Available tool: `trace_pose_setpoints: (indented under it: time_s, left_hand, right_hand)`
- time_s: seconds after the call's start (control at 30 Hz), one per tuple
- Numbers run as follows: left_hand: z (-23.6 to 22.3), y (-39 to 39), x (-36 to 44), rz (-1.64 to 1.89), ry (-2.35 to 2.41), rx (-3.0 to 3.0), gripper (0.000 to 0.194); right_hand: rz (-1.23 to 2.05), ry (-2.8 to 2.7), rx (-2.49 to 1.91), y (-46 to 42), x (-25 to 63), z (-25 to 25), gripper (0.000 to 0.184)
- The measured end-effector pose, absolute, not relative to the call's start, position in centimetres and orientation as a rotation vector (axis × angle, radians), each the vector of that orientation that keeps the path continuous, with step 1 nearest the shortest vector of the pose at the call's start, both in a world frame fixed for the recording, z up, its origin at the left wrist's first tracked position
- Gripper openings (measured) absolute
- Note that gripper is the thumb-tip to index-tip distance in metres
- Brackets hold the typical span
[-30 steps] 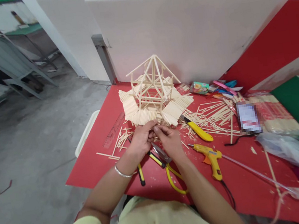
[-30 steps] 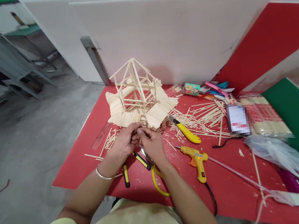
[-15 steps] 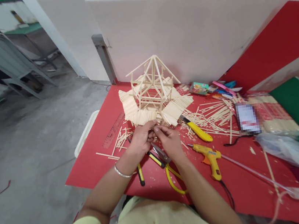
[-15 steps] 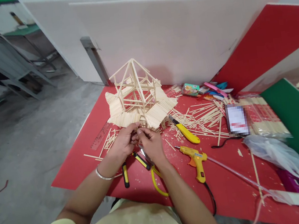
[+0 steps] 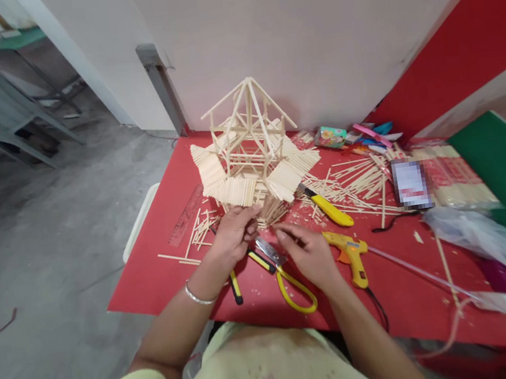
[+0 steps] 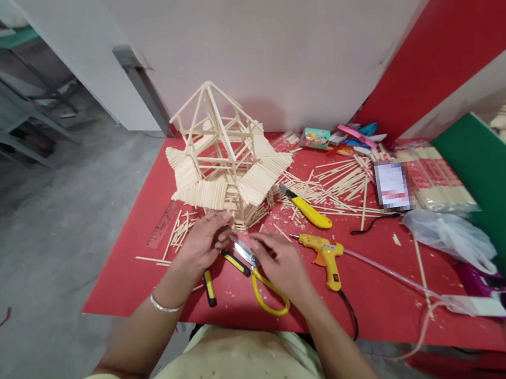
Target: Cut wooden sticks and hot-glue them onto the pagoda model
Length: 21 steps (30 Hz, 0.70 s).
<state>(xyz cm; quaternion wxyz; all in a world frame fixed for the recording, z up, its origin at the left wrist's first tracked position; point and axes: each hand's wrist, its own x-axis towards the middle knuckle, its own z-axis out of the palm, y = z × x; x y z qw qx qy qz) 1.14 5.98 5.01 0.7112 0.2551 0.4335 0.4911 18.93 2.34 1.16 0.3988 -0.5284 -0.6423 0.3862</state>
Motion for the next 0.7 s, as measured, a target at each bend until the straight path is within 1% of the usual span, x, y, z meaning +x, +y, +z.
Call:
trace_pose_setpoints:
  time_s: [0.1,0.23,0.3,0.4,0.57,0.7]
  left_hand:
    - [3.7,3.9,0.3,1.112,0.970,0.615,0.030]
    - [1.3,1.9,-0.7,1.217,1.056,0.698,0.030]
    - [0.5,1.3,-0.9,1.232,1.103,0.727,0.029]
    - [0.4,1.0,-1.0,1.242,1.117,0.758,0.027]
    - [1.4,1.1,-0.6,1.277,1.070,0.766,0.027]
    - [2.2,1.2,-0.1,1.243,1.013,0.753,0.027]
  right_hand:
    - [0.821,-1.954,-1.521,-1.0,21.3,1.0,0.035]
    - [0.500,-2.349,-1.799,-4.1,21.0,1.1,0.052]
    - [0.364,-2.446,-1.901,-4.6,20.2,0.8,0.058]
    - [0.267,-2.508,-1.974,-4.5,19.6,0.1,0.063]
    - [0.268,-2.501,-1.911,-4.3,20.0,-0.5,0.060]
    - [0.350,-2.473,-1.835,-4.2,20.9,-0.2,0.046]
